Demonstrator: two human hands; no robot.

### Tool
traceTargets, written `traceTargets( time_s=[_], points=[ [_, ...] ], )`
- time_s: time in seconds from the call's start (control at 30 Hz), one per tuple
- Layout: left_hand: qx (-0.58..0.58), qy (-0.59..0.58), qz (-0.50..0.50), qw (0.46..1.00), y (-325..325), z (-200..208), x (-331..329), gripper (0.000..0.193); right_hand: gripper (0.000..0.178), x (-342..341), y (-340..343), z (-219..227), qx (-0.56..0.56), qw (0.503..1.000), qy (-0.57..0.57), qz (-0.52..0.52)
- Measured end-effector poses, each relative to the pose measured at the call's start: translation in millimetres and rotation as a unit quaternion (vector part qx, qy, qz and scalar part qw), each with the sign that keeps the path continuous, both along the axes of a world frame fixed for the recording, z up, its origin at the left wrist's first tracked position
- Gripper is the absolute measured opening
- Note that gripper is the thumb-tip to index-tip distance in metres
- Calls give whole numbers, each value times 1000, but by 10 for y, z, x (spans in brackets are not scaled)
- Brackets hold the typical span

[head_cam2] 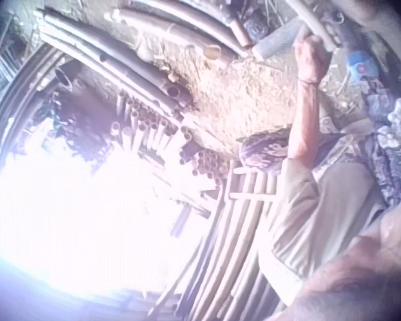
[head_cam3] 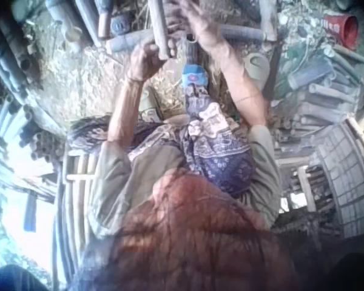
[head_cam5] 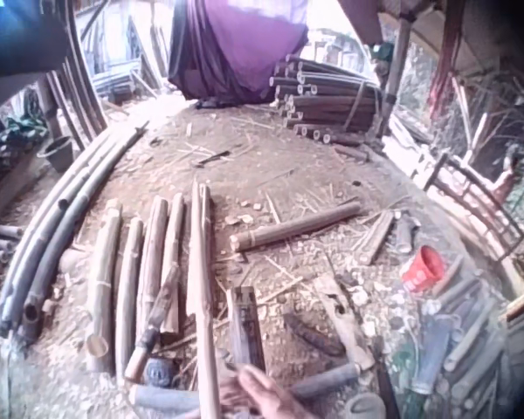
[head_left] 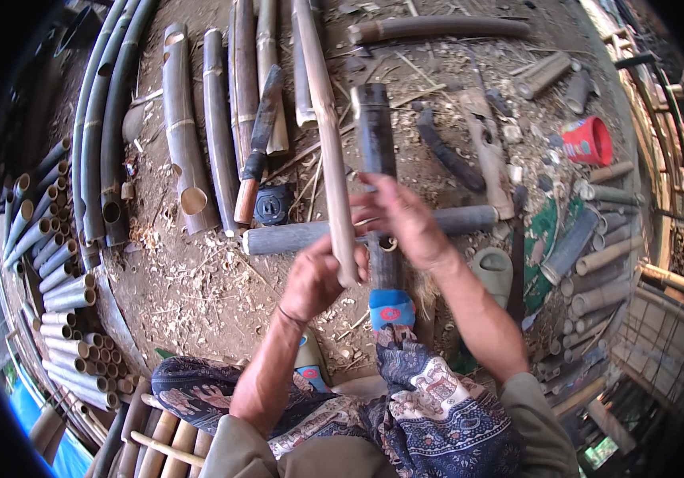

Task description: The person processes bamboo poles by using a machete to mark and notch them. They measure segments with a tape, use the blade to carve holes and joints into the poles, and test the fit of the bamboo pieces together.

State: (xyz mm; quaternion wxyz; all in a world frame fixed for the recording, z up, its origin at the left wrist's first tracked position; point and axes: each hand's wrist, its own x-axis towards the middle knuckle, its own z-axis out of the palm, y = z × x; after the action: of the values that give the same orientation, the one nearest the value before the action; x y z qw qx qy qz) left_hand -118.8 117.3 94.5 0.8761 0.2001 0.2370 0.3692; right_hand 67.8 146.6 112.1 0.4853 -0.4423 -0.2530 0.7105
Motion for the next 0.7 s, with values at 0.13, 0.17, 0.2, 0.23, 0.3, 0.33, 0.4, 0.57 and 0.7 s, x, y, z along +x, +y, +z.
traceTargets(
  time_s=[0.13, 0.17, 0.2, 0.23, 0.3, 0.33, 0.4, 0.57, 0.7],
  points=[
    [-32, 76, -178, 981, -346, 23, -131, 47, 34, -263, -454, 239, 122, 975, -184, 8],
    [96, 146, -280, 944, -169, 205, -216, 48, 31, -259, -621, 347, 125, 981, -142, -26],
    [220, 218, -367, 877, 28, 394, -280, 49, 35, -173, -764, 408, 121, 980, -160, -18],
    [268, 248, -322, 874, 180, 510, -338, 52, 37, -141, -918, 408, 163, 962, -220, -21],
    [230, 164, -163, 945, 354, 835, -253, 56, 41, -219, -1234, 308, 227, 922, -312, -32],
    [142, 23, -45, 989, 419, 1021, 36, 56, 42, -175, -1397, 224, 249, 895, -367, -40],
    [144, -2, 47, 988, 740, 1475, 261, 58, 42, -224, -1537, 81, 283, 894, -347, -36],
    [330, 135, 65, 932, 461, 2356, 561, 28, 30, 239, -1303, 233, 249, 881, -392, 89],
    [493, 167, -31, 853, 64, 2630, 694, 27, 26, 577, -942, 428, 227, 871, -396, 183]
  ],
)
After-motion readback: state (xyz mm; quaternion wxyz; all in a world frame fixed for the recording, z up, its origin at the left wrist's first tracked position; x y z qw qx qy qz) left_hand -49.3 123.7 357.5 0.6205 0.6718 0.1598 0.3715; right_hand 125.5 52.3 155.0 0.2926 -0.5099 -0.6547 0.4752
